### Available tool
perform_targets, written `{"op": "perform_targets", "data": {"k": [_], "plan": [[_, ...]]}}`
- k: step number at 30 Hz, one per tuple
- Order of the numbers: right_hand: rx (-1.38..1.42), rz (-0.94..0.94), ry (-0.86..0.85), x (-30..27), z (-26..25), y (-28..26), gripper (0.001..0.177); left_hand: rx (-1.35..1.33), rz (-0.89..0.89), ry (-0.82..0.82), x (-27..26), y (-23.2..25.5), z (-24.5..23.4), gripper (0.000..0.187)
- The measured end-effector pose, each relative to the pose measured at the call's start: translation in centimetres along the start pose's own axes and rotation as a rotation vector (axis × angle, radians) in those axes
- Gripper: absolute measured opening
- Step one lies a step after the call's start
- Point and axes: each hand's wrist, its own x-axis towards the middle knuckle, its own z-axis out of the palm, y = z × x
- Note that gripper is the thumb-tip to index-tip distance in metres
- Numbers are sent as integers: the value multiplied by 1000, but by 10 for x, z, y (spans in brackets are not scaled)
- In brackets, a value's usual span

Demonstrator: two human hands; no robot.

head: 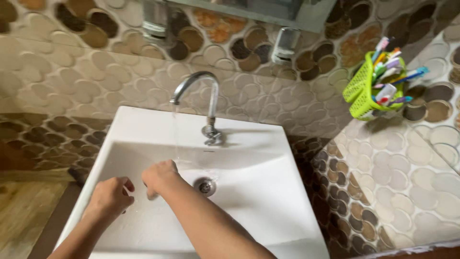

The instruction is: The person cleans a bathroom sink and a soap wrapper using a cloth and water, then places cleaning items into a container.

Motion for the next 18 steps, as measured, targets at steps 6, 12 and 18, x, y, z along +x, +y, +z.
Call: {"op": "perform_targets", "data": {"k": [6, 12, 18], "plan": [[277, -226, 543, -3, -15, -169, 11, 124, 270, 358, -55, -140, -52, 37], [-262, -430, -410, 46, 52, -342, 30, -131, -391, -621, -136, -319, -77, 50], [-318, -554, -366, 86, 104, -450, 42, -401, -573, -353, -195, -467, -91, 62]]}}
